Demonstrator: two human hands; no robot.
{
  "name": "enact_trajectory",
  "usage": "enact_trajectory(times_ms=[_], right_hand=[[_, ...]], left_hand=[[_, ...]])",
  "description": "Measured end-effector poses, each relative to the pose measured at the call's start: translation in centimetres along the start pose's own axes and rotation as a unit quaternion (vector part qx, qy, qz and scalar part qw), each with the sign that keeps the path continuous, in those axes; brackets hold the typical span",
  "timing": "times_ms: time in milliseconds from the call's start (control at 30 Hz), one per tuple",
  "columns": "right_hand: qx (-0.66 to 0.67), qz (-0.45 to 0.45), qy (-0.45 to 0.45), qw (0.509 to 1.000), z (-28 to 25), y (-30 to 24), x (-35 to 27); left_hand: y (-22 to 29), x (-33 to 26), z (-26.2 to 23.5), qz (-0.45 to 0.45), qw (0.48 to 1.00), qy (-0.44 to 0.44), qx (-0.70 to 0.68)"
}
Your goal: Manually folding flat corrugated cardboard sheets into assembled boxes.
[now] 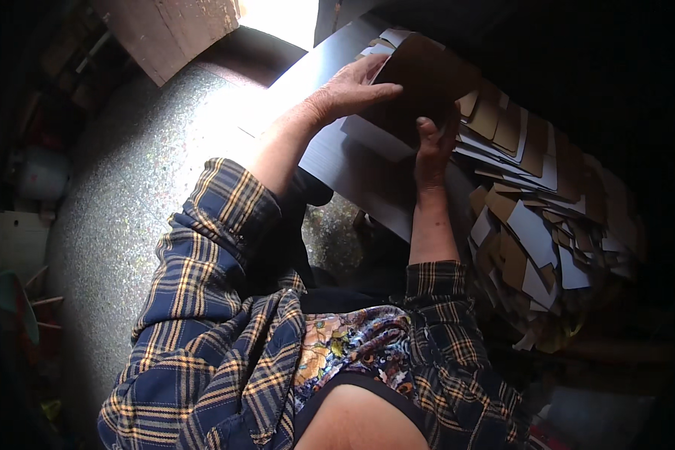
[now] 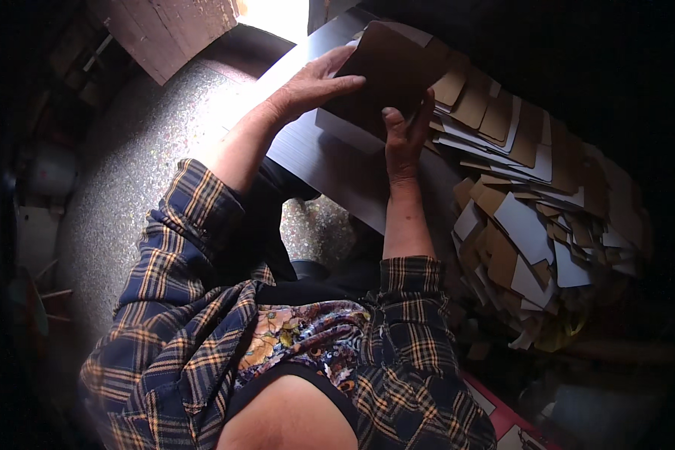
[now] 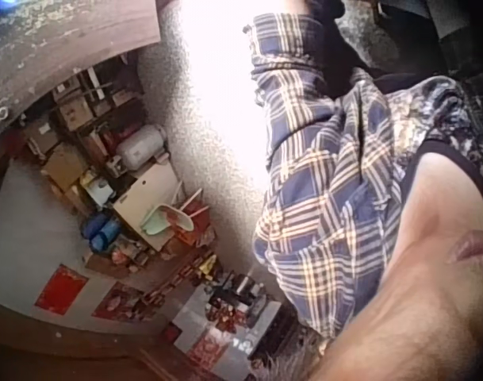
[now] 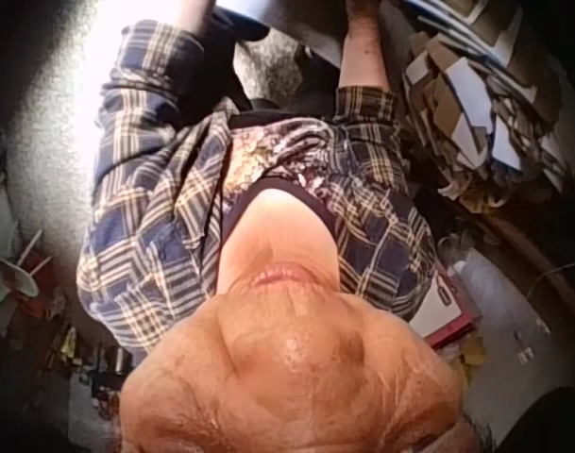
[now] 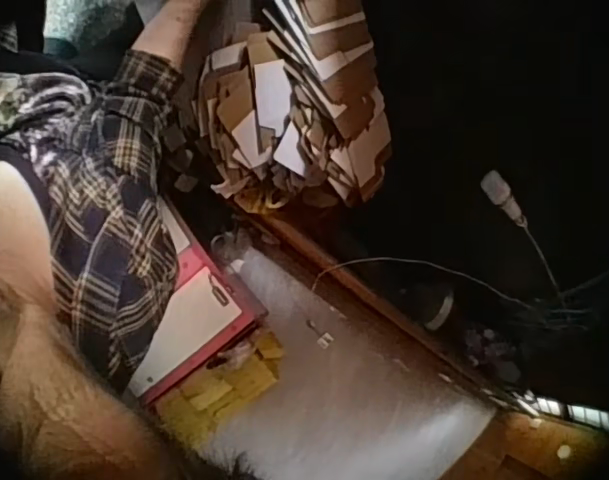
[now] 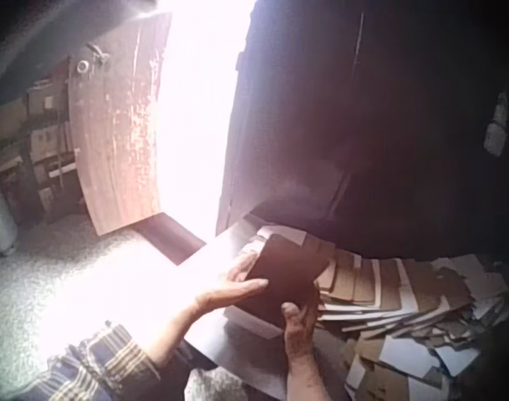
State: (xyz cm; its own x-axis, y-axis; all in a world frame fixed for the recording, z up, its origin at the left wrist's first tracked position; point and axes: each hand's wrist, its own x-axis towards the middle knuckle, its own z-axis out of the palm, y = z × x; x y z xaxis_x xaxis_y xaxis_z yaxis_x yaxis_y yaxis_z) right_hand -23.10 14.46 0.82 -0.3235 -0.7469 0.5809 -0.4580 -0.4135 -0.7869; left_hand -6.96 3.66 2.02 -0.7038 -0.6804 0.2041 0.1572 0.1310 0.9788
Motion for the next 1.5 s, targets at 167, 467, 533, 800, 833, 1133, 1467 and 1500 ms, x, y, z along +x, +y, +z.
enact_trajectory(times_ms=[167,467,533,800,833,1133,1467,1500], right_hand=[[0.006,0.02,-0.027,0.999,-0.1,0.2,-0.2],[0.138,0.089,-0.103,0.981,-0.1,0.3,-1.5],[0.153,0.081,-0.117,0.978,0.7,-0.4,-1.3],[0.324,0.26,0.004,0.91,-2.2,2.0,0.0],[0.325,0.261,0.001,0.909,-2.0,1.7,-0.1],[0.271,0.21,-0.055,0.938,-1.5,-0.7,-0.9],[0.309,0.321,-0.027,0.895,-2.0,1.2,-0.6],[0.299,0.331,-0.032,0.895,-1.8,1.1,-0.6]], left_hand=[[0.3,0.0,0.2,-0.038,0.988,0.006,0.149],[-2.7,1.0,-0.9,-0.059,0.992,0.064,0.089],[-2.0,-0.1,-1.9,-0.053,0.996,0.039,0.062],[0.1,-0.2,-0.5,0.055,0.994,-0.065,0.071],[-0.2,-0.1,-0.5,0.064,0.994,-0.056,0.071],[1.4,-0.5,-1.0,-0.067,0.996,0.024,-0.062],[1.9,-0.9,-1.1,-0.13,0.99,-0.039,-0.023],[1.9,-1.0,-1.3,-0.142,0.989,-0.037,-0.019]])
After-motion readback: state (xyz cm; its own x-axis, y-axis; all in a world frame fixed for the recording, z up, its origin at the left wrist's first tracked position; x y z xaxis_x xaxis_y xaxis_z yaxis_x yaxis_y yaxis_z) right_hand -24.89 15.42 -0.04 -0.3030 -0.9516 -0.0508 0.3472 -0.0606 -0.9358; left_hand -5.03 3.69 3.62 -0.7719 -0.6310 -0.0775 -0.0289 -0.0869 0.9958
